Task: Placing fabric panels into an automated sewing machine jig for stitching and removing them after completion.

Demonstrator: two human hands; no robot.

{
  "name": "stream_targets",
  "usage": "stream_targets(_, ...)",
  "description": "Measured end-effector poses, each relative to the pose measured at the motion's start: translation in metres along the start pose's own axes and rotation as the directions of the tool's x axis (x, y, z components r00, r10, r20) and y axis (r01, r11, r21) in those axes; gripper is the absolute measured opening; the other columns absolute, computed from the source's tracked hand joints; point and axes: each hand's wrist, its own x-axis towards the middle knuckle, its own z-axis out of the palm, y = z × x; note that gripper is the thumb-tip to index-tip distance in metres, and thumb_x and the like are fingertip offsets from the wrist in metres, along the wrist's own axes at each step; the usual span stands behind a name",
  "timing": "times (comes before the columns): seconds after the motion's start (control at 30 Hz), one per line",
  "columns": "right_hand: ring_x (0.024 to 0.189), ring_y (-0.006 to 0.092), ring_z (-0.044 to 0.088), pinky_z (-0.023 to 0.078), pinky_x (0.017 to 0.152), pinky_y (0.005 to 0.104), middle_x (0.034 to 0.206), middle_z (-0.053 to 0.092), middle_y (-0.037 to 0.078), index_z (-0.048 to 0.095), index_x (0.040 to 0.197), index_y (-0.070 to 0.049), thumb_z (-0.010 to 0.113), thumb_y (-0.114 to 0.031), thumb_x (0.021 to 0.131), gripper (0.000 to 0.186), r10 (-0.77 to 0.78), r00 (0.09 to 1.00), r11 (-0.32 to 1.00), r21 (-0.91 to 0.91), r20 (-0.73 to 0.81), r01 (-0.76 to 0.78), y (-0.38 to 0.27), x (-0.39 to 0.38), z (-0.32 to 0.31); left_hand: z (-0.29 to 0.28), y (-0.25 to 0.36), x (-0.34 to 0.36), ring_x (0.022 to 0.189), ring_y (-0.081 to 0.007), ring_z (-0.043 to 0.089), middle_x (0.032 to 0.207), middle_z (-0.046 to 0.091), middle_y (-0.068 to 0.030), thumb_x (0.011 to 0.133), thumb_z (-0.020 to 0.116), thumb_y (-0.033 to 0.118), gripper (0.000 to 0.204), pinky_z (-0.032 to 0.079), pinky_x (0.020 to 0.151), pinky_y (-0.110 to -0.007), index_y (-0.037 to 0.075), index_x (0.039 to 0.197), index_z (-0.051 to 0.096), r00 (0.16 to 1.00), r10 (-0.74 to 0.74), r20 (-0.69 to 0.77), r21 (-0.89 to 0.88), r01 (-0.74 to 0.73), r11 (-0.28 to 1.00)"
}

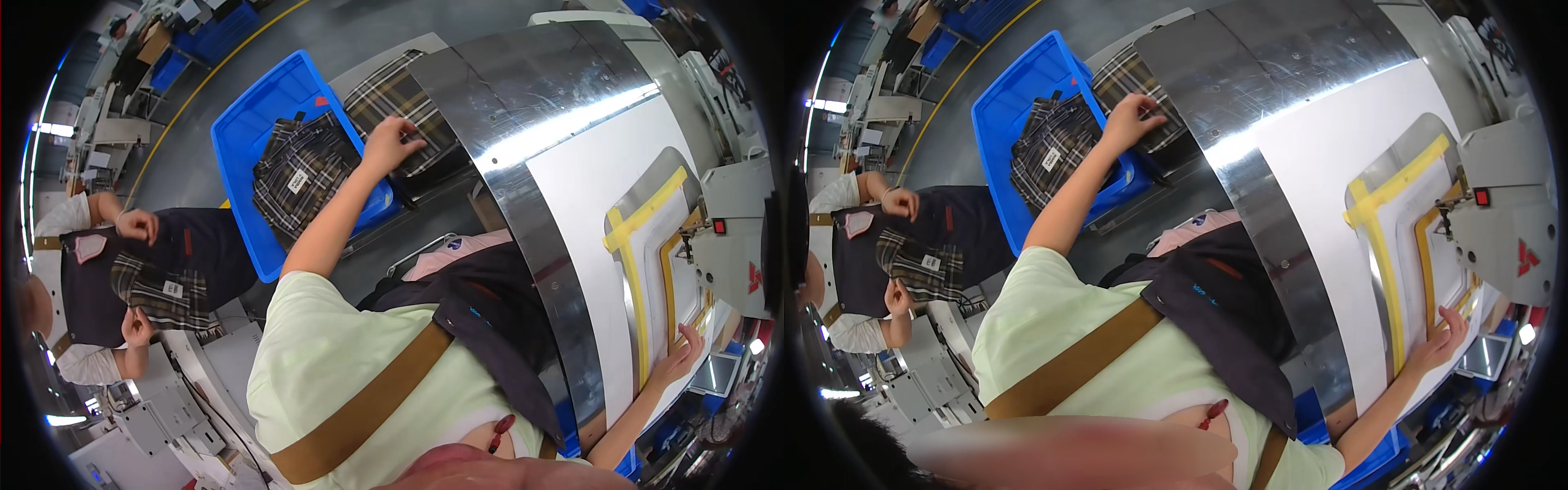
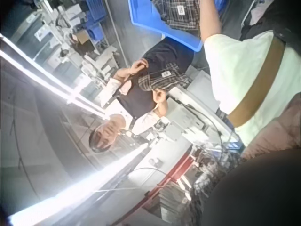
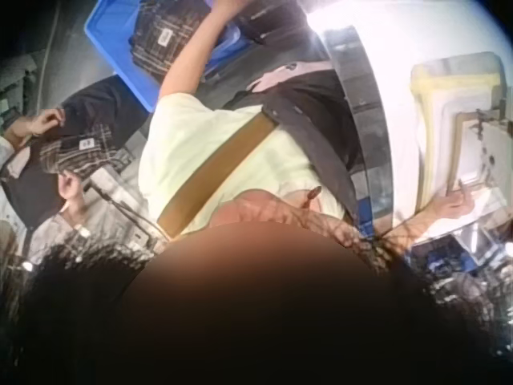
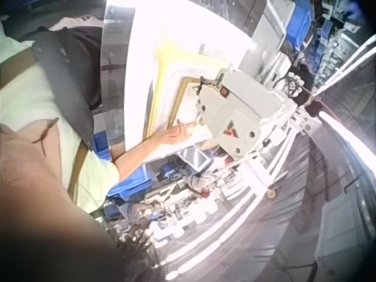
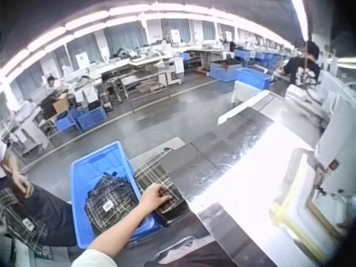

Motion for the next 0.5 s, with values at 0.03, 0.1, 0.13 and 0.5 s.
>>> stream_targets(0.03, 0.101, 0.0242, 0.057, 0.028, 0.109, 0.0444, 0.095, 0.065, 0.008, 0.062, 0.093, -0.007, 0.031, -0.032, 0.101, 0.042, 0.003, 1.0, 1.0, 0.001, 0.002, -0.003, 0.0, 0.0, 0.001, 0.003, 0.002, -0.002, 0.084, -0.0272, 0.061, 0.087, 0.06, -0.0112, 0.069, 0.079, 0.029, 0.034, 0.05, 0.076, -0.036, 0.007, 0.09, 0.066, 0.999, 0.018, 0.028, 0.041, -0.019, 0.999)
stream_targets(0.1, 0.1, 0.0243, 0.057, 0.028, 0.109, 0.0436, 0.095, 0.065, 0.008, 0.062, 0.093, -0.007, 0.031, -0.032, 0.101, 0.041, 0.011, 1.0, 1.0, 0.004, 0.005, -0.011, -0.001, 0.001, 0.002, 0.013, -0.002, -0.005, 0.083, -0.0283, 0.058, 0.082, 0.057, -0.0105, 0.066, 0.081, 0.032, 0.035, 0.048, 0.076, -0.037, 0.007, 0.086, 0.065, 0.994, 0.1, -0.051, 0.131, -0.093, 0.987)
stream_targets(0.13, 0.1, 0.0243, 0.057, 0.028, 0.109, 0.0436, 0.095, 0.065, 0.008, 0.062, 0.093, -0.007, 0.031, -0.032, 0.101, 0.041, 0.006, 1.0, 1.0, 0.015, 0.002, -0.006, -0.002, 0.001, 0.003, 0.012, -0.005, -0.004, 0.082, -0.0284, 0.058, 0.081, 0.056, -0.0102, 0.065, 0.081, 0.033, 0.035, 0.048, 0.076, -0.038, 0.007, 0.084, 0.065, 0.997, 0.069, -0.024, 0.094, -0.067, 0.993)
stream_targets(0.5, 0.095, 0.024, 0.057, 0.038, 0.097, 0.0364, 0.094, 0.062, 0.008, 0.061, 0.096, -0.003, 0.032, -0.032, 0.102, 0.043, 0.07, 0.998, 0.991, 0.115, -0.006, -0.069, 0.009, -0.003, 0.005, 0.01, 0.019, -0.023, 0.084, -0.0292, 0.06, 0.086, 0.06, -0.012, 0.077, 0.072, 0.029, 0.026, 0.048, 0.075, -0.039, 0.006, 0.088, 0.066, 0.979, 0.025, -0.201, 0.016, -0.022, 1.0)
